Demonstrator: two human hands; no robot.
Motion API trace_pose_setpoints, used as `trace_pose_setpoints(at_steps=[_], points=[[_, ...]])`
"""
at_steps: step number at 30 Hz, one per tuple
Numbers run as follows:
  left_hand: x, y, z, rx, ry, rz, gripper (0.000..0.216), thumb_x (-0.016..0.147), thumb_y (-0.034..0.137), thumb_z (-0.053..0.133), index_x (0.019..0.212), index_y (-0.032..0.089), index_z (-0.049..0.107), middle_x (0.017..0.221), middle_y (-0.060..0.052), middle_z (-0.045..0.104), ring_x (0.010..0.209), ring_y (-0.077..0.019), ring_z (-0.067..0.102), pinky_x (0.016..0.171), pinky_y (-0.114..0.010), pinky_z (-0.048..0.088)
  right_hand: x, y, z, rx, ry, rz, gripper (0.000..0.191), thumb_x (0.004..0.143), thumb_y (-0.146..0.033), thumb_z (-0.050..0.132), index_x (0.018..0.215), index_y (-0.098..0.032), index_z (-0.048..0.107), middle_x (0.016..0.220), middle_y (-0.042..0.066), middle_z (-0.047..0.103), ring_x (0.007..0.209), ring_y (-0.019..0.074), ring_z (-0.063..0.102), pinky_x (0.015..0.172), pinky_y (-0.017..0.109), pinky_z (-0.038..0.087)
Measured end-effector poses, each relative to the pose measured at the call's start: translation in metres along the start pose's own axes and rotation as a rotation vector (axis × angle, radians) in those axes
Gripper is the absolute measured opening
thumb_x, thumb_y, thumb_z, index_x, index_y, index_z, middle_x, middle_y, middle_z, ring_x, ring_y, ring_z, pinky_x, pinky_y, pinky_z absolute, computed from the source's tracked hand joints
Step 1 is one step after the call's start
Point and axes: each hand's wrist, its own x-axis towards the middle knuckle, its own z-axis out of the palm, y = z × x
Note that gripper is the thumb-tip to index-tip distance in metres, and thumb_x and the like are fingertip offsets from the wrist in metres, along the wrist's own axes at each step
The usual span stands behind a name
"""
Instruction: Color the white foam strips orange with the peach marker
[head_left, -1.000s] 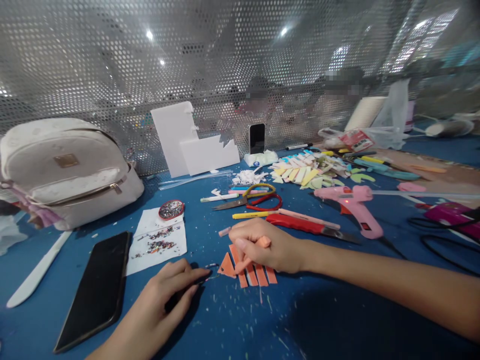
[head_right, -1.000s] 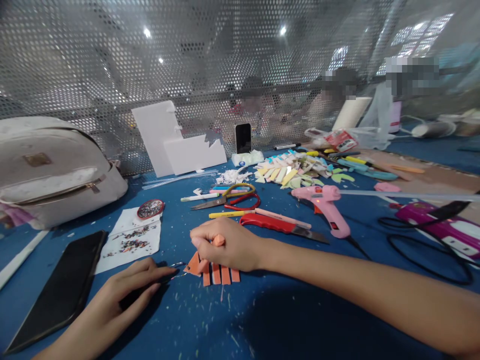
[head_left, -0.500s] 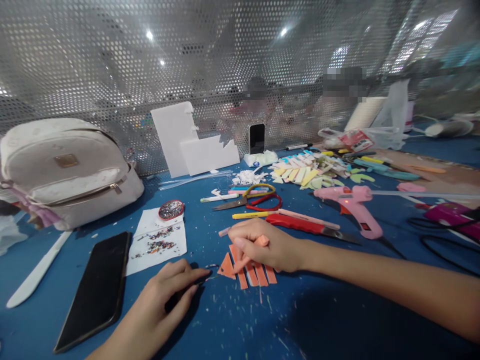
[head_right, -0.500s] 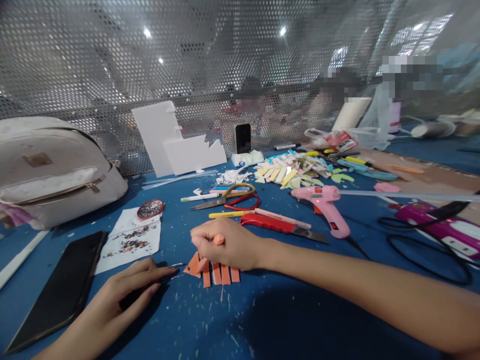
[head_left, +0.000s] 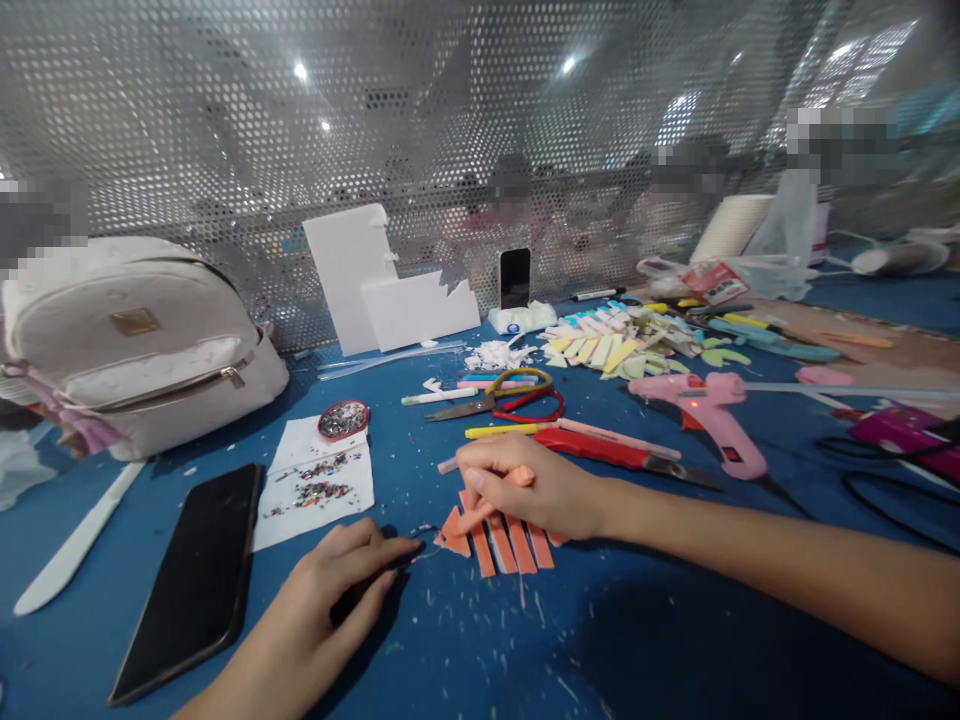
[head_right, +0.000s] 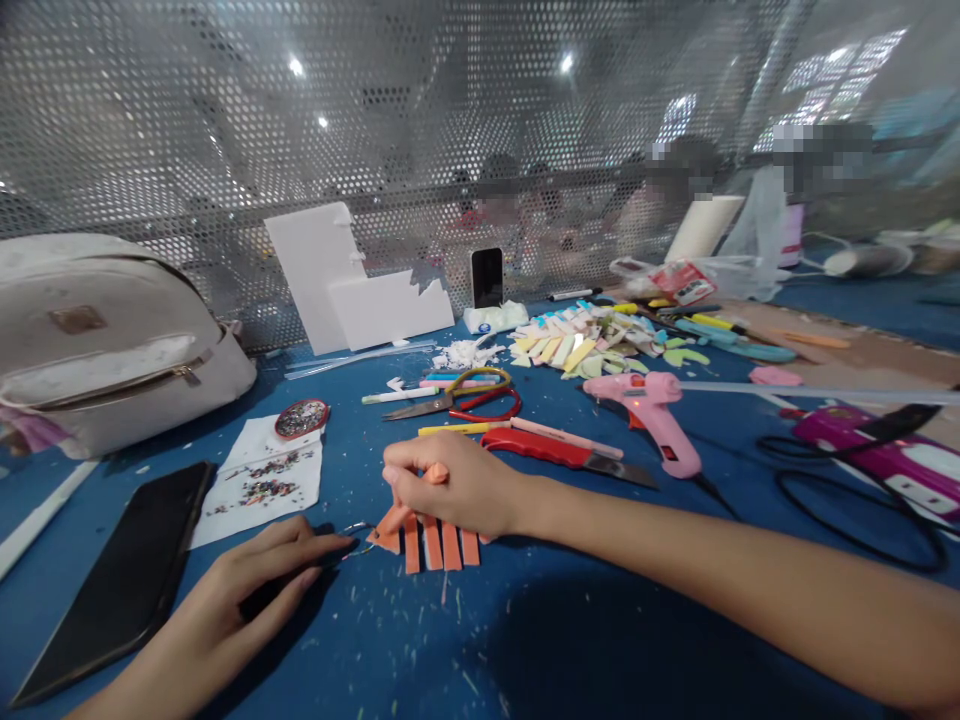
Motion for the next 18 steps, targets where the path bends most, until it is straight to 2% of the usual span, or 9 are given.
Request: trace_pose_setpoints(at_steps=[4, 7, 10, 15, 18], points=[[0.0004, 0.0019, 0.0006, -0.006, 0.008, -0.001, 0.033, 0.103, 0.030, 0.039, 0.127, 0.034, 0.061, 0.094, -0.002, 0.060, 0.086, -0.0127, 0.061, 0.076, -0.021, 0.049, -0.0001, -0.0007, -0.0003, 0.007, -0.014, 0.008, 0.038, 0.101, -0.037, 0.038, 0.067, -0.019, 0.043, 0.061, -0.004, 0.047, 0.061, 0.0131, 0.053, 0.071, 0.030, 0.046], [0.0003, 0.0025, 0.0013, -0.012, 0.015, -0.003, 0.033, 0.103, 0.029, 0.039, 0.129, 0.034, 0.060, 0.093, -0.001, 0.060, 0.087, -0.0118, 0.061, 0.076, -0.020, 0.048, -0.0007, -0.0022, -0.0004, -0.038, 0.000, 0.031, 0.037, 0.100, -0.036, 0.041, 0.068, -0.019, 0.044, 0.062, -0.003, 0.049, 0.066, 0.0147, 0.056, 0.072, 0.030, 0.046], [0.0003, 0.0021, 0.0014, -0.013, 0.018, -0.008, 0.033, 0.104, 0.029, 0.038, 0.128, 0.035, 0.059, 0.094, -0.001, 0.059, 0.087, -0.0112, 0.061, 0.077, -0.019, 0.047, -0.0011, -0.0027, 0.0000, 0.000, -0.035, 0.051, 0.039, 0.102, -0.035, 0.038, 0.066, -0.019, 0.043, 0.059, -0.004, 0.047, 0.063, 0.0141, 0.059, 0.073, 0.030, 0.047], [0.0020, 0.0029, -0.0006, -0.010, 0.006, 0.001, 0.033, 0.103, 0.030, 0.039, 0.128, 0.035, 0.060, 0.094, -0.001, 0.060, 0.086, -0.0117, 0.062, 0.076, -0.020, 0.048, -0.0013, -0.0018, 0.0002, -0.014, 0.022, 0.062, 0.035, 0.100, -0.035, 0.044, 0.069, -0.018, 0.047, 0.065, -0.002, 0.056, 0.068, 0.0146, 0.063, 0.073, 0.028, 0.047], [0.0025, 0.0044, -0.0015, -0.010, 0.005, 0.004, 0.033, 0.103, 0.030, 0.038, 0.127, 0.034, 0.061, 0.094, -0.002, 0.061, 0.087, -0.0126, 0.062, 0.076, -0.021, 0.048, -0.0016, -0.0015, 0.0002, 0.059, -0.029, 0.080, 0.040, 0.102, -0.036, 0.038, 0.067, -0.019, 0.046, 0.058, -0.003, 0.056, 0.061, 0.0133, 0.062, 0.073, 0.029, 0.047]])
